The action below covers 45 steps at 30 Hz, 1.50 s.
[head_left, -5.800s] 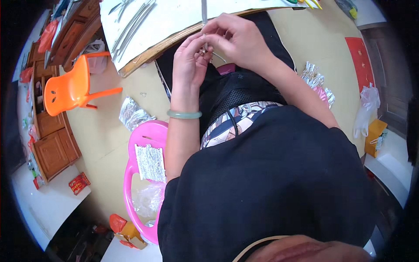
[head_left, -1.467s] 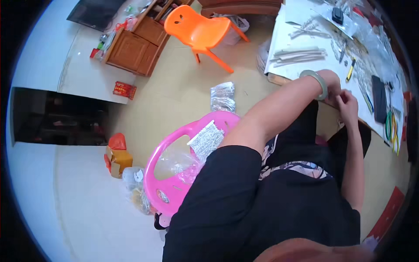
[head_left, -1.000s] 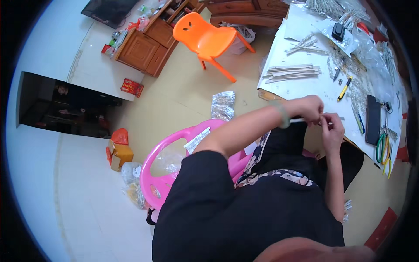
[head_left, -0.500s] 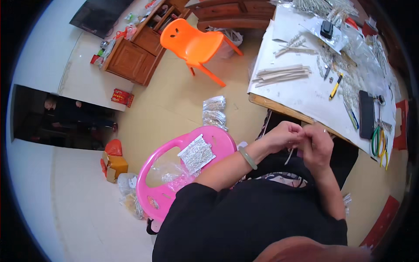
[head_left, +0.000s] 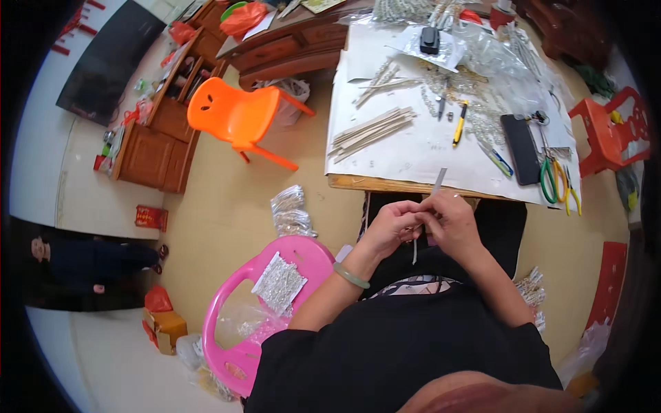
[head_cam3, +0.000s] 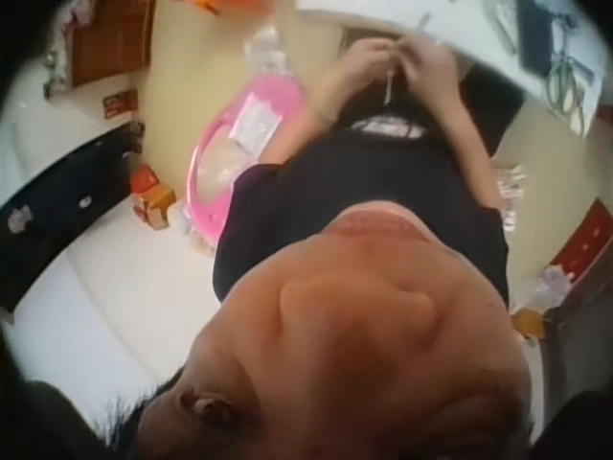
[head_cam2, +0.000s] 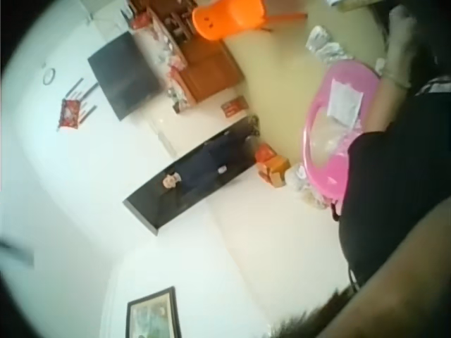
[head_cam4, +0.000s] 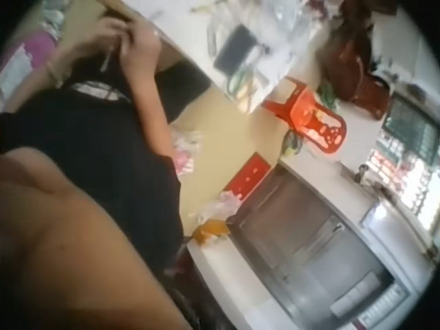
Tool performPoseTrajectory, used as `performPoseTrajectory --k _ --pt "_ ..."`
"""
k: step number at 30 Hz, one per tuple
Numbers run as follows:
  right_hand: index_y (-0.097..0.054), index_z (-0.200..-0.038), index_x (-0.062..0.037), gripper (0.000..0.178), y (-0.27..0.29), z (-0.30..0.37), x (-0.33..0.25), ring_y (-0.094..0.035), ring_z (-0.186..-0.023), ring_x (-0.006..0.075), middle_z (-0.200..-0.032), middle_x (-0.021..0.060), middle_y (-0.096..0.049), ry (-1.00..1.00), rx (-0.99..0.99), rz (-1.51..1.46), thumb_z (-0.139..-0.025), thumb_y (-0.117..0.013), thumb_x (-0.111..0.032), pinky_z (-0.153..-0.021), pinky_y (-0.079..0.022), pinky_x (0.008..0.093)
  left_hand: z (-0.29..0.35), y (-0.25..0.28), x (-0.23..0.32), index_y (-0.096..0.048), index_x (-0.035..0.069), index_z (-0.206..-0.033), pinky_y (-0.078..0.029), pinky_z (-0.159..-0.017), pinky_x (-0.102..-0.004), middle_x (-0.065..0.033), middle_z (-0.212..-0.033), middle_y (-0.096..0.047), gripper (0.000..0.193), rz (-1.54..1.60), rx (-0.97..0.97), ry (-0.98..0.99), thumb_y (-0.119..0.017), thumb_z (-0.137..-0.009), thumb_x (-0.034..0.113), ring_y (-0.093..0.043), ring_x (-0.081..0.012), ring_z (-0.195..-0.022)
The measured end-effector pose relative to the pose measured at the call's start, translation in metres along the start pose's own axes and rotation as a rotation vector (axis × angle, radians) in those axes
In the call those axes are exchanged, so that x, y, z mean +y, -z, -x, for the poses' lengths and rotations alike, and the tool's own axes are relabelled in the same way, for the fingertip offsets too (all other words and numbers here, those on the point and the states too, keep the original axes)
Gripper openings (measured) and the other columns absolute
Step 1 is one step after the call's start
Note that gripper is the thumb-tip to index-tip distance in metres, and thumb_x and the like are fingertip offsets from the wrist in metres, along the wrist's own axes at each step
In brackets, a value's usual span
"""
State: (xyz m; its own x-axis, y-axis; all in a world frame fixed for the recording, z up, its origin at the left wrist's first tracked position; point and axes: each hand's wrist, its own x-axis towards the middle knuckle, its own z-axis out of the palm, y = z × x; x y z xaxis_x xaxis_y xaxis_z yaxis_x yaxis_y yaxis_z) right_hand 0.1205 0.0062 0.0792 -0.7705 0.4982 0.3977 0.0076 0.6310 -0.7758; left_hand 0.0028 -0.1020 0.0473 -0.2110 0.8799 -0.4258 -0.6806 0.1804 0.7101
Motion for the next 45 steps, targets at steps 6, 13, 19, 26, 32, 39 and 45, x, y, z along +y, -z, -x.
performPoseTrajectory --k 6,13,19,26,32,39,45 --pt "-0.059 -0.077 -0.0032 0.008 0.0 0.004 0.007 -0.057 -0.072 0.0292 -0.074 0.0106 -0.058 -0.027 -0.031 -0.055 -0.072 -0.064 -0.003 -0.064 -0.045 0.0362 0.0 0.004 -0.005 -0.06 0.001 -0.095 -0.035 -0.048 -0.0182 0.0005 -0.068 -0.054 0.013 0.073 -0.04 0.027 -0.06 -0.084 0.006 -0.046 -0.0053 -0.053" --pt "-0.056 -0.079 -0.0007 0.009 0.007 -0.011 -0.033 -0.056 -0.068 0.022 -0.069 0.01 -0.055 0.279 0.084 -0.154 -0.072 -0.061 0.002 -0.062 -0.045 0.0307 -0.005 -0.009 -0.025 -0.061 0.002 -0.092 -0.033 -0.046 -0.0169 0.0012 -0.073 -0.057 0.01 0.066 0.058 -0.04 -0.061 -0.082 0.006 -0.049 -0.0046 -0.057" --pt "-0.045 -0.086 -0.0054 0.007 0.027 -0.006 -0.006 -0.05 -0.058 0.0081 -0.068 0.0043 -0.054 -0.494 -0.164 -1.224 -0.092 -0.047 -0.009 -0.05 -0.038 0.0204 -0.013 0.012 0.0 -0.06 0.001 -0.098 -0.037 -0.047 -0.017 -0.0074 -0.082 -0.065 0.014 0.073 0.274 -0.294 -0.06 -0.084 0.006 -0.048 -0.0061 -0.054" --pt "-0.046 -0.092 -0.0048 0.007 0.052 0.037 -0.005 -0.038 -0.045 0.0036 -0.059 0.0012 -0.051 -0.516 -0.259 -1.287 -0.095 -0.043 -0.011 -0.045 -0.035 0.0176 -0.01 0.023 -0.002 -0.061 -0.003 -0.096 -0.042 -0.054 -0.0171 -0.0062 -0.081 -0.066 0.013 -0.5 0.558 -0.649 -0.057 -0.087 0.004 -0.058 -0.0052 -0.069" --pt "-0.057 -0.094 -0.0004 0.011 0.041 0.014 0.019 -0.048 -0.055 0.0066 -0.068 0.0023 -0.056 -0.586 -0.017 -0.64 -0.089 -0.053 -0.009 -0.057 -0.042 0.0198 -0.019 -0.004 0.005 -0.058 0.0 -0.098 -0.037 -0.047 -0.0166 -0.0067 -0.077 -0.063 0.015 -0.031 0.186 -0.207 -0.059 -0.085 0.007 -0.054 -0.0061 -0.058" --pt "-0.064 -0.085 0.0019 0.012 0.024 -0.003 0.033 -0.058 -0.068 0.0113 -0.076 0.0077 -0.064 -0.424 0.088 -0.271 -0.08 -0.062 -0.008 -0.064 -0.047 0.0244 -0.036 -0.013 -0.007 -0.056 0.003 -0.092 -0.037 -0.046 -0.0175 -0.0071 -0.074 -0.062 0.01 -0.121 0.028 -0.082 -0.06 -0.084 0.008 -0.052 -0.0073 -0.054" --pt "-0.064 -0.094 0.0001 0.016 0.028 -0.012 0.054 -0.052 -0.069 0.004 -0.087 0.0021 -0.065 -0.549 0.059 -0.655 -0.089 -0.057 -0.013 -0.065 -0.043 0.0189 -0.036 -0.013 0.0 -0.057 0.001 -0.097 -0.042 -0.052 -0.0199 -0.0076 -0.079 -0.063 0.014 0.047 -0.067 0.058 -0.059 -0.087 0.01 -0.058 -0.0106 -0.064"
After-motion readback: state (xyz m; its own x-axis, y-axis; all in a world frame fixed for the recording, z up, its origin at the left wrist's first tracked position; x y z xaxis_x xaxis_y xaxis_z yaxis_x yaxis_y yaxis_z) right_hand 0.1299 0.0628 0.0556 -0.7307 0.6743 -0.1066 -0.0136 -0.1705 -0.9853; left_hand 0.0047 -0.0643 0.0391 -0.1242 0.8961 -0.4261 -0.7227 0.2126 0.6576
